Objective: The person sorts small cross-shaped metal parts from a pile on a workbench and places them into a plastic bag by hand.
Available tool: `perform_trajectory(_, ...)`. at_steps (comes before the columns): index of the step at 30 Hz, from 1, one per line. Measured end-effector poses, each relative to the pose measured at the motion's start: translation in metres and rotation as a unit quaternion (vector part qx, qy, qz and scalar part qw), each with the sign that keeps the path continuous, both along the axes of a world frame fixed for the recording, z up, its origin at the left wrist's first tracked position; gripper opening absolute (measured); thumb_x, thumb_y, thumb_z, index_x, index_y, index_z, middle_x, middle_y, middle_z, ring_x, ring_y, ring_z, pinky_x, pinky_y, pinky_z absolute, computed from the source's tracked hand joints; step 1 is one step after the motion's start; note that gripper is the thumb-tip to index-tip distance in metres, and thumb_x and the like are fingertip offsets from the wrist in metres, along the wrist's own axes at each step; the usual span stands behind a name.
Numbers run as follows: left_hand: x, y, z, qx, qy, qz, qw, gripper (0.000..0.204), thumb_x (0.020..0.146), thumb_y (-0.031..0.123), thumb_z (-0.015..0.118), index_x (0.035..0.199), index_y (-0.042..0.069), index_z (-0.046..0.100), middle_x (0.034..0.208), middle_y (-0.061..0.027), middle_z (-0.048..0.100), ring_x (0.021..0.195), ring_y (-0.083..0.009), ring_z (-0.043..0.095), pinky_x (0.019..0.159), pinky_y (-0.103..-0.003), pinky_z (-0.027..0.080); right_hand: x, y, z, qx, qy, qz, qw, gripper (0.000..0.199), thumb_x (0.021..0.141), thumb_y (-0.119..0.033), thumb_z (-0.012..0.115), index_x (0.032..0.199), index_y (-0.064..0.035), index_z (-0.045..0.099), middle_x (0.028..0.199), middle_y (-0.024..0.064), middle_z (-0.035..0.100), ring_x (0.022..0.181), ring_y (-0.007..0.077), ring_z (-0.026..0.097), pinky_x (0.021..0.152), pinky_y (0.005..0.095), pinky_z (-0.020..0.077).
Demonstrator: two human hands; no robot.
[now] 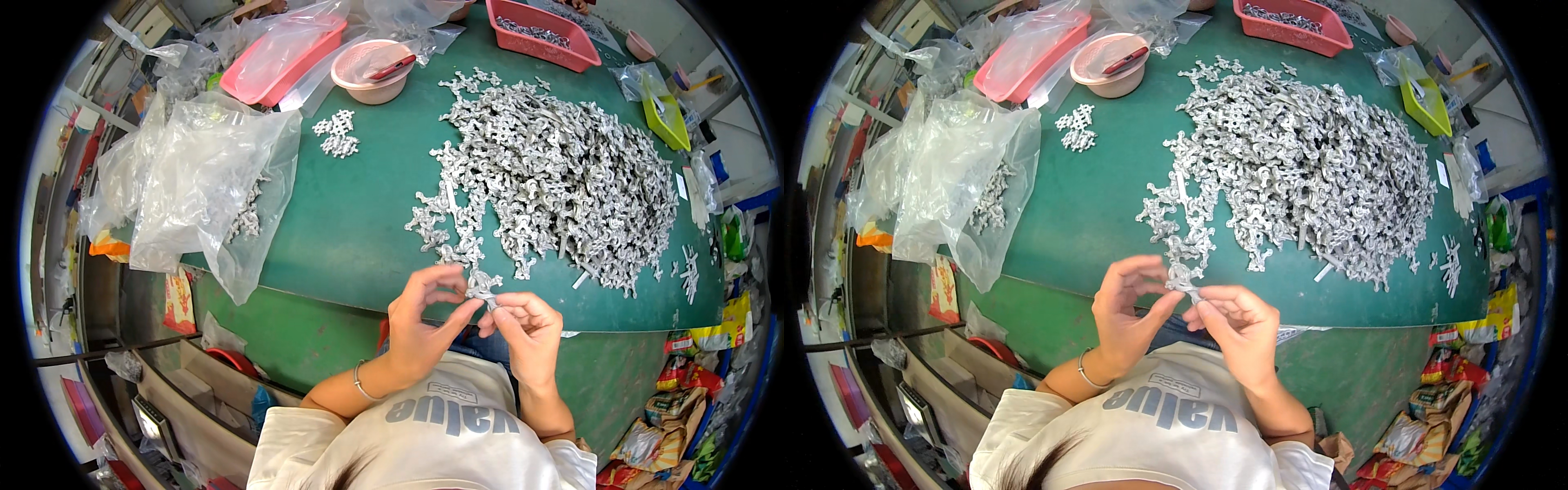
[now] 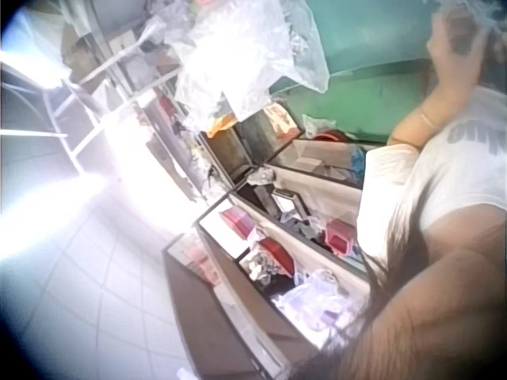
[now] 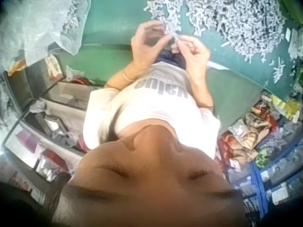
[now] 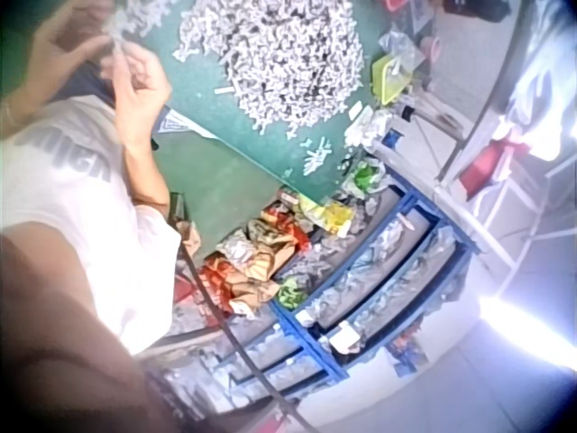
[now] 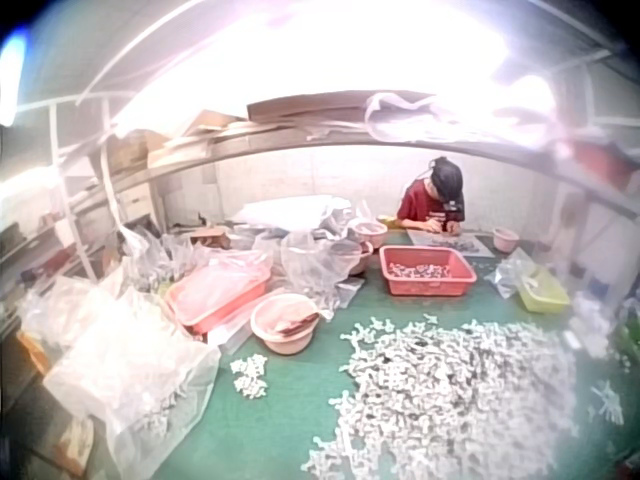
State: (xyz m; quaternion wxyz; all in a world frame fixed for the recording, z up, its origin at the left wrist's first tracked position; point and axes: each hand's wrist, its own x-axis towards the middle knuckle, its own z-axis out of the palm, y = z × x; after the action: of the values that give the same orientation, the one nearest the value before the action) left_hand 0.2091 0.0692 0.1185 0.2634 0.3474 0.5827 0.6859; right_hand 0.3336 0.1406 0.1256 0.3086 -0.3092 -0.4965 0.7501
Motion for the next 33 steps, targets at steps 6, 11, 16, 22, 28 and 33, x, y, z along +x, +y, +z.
perform_trajectory(6,-0.014,0.004,0.009,-0.004,0.132,-0.084,0.988,0.045,0.072,-0.012,0.062,0.114,-0.003,0.052,0.102,-0.0131,0.055,0.091,-0.0154,0.054,0.075,-0.025,0.047,0.006,0.005,-0.003,-0.075,0.056,0.033,0.995,0.013,0.086,0.0,0.051,0.097,0.0052,0.056,0.079,0.0159,0.064,0.067,0.0168,0.061,0.062,0.0262,0.048)
perform_trajectory(11,-0.008,0.003,0.002,0.018,0.027,-0.069,0.997,0.045,0.071,-0.009,0.065,0.114,-0.002,0.052,0.098,-0.0102,0.056,0.08,-0.0128,0.056,0.069,-0.024,0.048,0.005,0.003,-0.001,-0.075,0.063,0.036,0.995,0.013,0.087,-0.001,0.05,0.096,0.0052,0.056,0.079,0.0161,0.064,0.066,0.0171,0.061,0.062,0.0267,0.0476)
perform_trajectory(16,-0.01,0.003,0.004,0.014,0.019,-0.09,0.996,0.047,0.071,-0.013,0.062,0.116,-0.006,0.049,0.101,-0.013,0.056,0.086,-0.0148,0.057,0.076,-0.026,0.048,0.005,0.002,0.0,-0.079,0.085,0.025,0.993,0.013,0.087,-0.002,0.05,0.095,0.0055,0.057,0.078,0.0157,0.064,0.067,0.0165,0.061,0.062,0.026,0.0477)
perform_trajectory(22,-0.009,0.001,0.006,0.027,-0.082,-0.127,0.988,0.045,0.075,-0.013,0.058,0.118,-0.009,0.046,0.106,-0.0174,0.056,0.097,-0.0207,0.057,0.082,-0.03,0.048,0.005,-0.004,0.008,0.091,-0.047,-0.043,0.994,0.01,0.082,0.006,0.054,0.091,0.0057,0.058,0.079,0.015,0.065,0.071,0.0187,0.063,0.061,0.0269,0.0491)
perform_trajectory(28,-0.015,0.002,0.009,0.048,-0.256,-0.197,0.945,0.038,0.081,-0.007,0.054,0.118,-0.007,0.045,0.115,-0.0223,0.053,0.11,-0.0315,0.051,0.09,-0.037,0.044,0.003,0.003,0.007,0.486,-0.07,-0.103,0.865,0.019,0.066,0.014,0.063,0.084,0.0082,0.06,0.078,0.0168,0.063,0.068,0.0257,0.062,0.06,0.0304,0.0497)
perform_trajectory(33,-0.015,0.001,0.008,0.093,-0.305,-0.231,0.919,0.044,0.081,-0.007,0.053,0.123,-0.002,0.041,0.12,-0.0238,0.049,0.118,-0.0342,0.043,0.098,-0.041,0.037,0.005,0.006,0.009,0.497,-0.046,-0.085,0.862,0.022,0.062,0.014,0.065,0.083,0.0077,0.06,0.081,0.0177,0.062,0.071,0.0293,0.061,0.063,0.0327,0.0496)
